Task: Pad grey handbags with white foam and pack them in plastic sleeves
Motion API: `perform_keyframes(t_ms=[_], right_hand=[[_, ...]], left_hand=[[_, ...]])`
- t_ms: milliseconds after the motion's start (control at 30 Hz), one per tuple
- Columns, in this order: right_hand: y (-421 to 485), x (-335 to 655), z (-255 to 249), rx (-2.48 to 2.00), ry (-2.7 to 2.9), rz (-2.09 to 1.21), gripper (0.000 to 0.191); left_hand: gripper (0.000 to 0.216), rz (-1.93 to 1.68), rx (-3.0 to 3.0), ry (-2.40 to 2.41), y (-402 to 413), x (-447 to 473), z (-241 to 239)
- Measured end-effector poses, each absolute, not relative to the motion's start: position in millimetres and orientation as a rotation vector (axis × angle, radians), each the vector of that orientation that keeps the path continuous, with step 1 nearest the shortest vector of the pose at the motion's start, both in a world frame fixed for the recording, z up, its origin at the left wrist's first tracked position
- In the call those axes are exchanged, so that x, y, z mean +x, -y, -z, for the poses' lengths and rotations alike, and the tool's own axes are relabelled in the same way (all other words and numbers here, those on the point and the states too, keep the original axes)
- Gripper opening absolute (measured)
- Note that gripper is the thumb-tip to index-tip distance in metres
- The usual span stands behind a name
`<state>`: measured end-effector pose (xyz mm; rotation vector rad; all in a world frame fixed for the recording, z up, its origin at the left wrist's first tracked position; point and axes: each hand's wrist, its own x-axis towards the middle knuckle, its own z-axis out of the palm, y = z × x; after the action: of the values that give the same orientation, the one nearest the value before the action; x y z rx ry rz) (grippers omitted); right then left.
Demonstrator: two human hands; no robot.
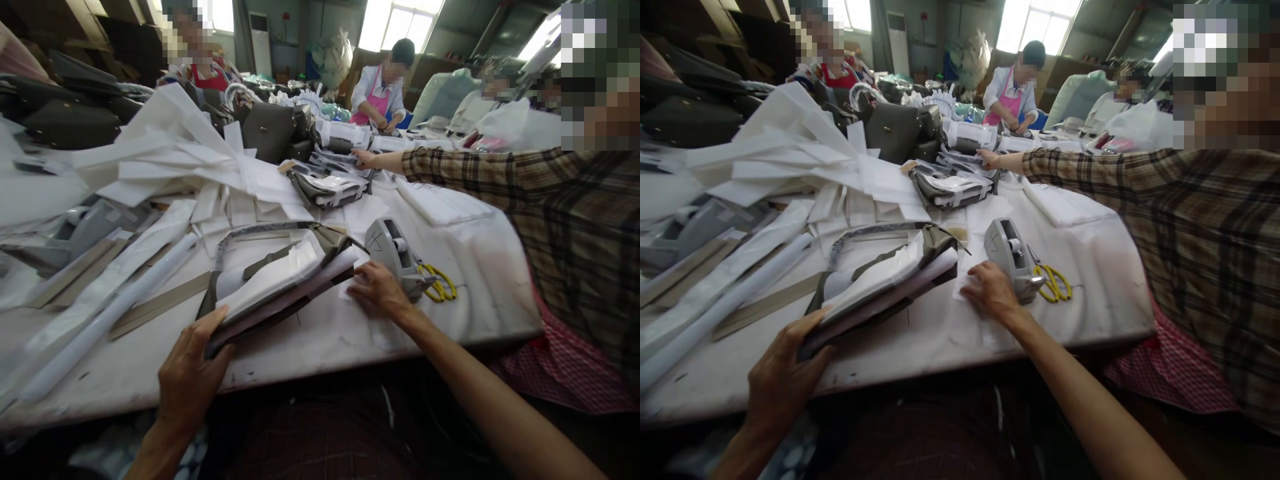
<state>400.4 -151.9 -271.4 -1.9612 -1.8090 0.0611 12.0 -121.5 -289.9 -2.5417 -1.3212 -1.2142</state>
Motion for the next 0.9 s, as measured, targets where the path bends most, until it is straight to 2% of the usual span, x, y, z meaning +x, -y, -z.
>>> perform_keyframes(t_ms=[100, 300, 567, 667, 767, 900], right_hand=[[151, 396, 283, -1.965, 1.829, -0.010, 0.008], [171, 362, 278, -1.649, 1.836, 0.087, 0.014], [211, 276, 277, -0.941, 2.274, -0.427, 0.012], [208, 286, 278, -1.082, 2.096, -0.379, 0.013], [190, 306, 283, -1.483, 1.868, -0.097, 0.021], [157, 301, 296, -1.804, 1.961, 0.051, 0.045]], left_hand=[[0.045, 1.237, -2.545, 1.311, 121, 13, 291], [0.045, 1.294, -2.557, 1.364, 122, 16, 292], [0.044, 1.379, -2.536, 1.516, 121, 17, 290], [0.044, 1.424, -2.515, 1.560, 122, 17, 290], [0.045, 1.478, -2.498, 1.588, 122, 16, 290], [0.046, 1.515, -2.506, 1.607, 123, 16, 290]])
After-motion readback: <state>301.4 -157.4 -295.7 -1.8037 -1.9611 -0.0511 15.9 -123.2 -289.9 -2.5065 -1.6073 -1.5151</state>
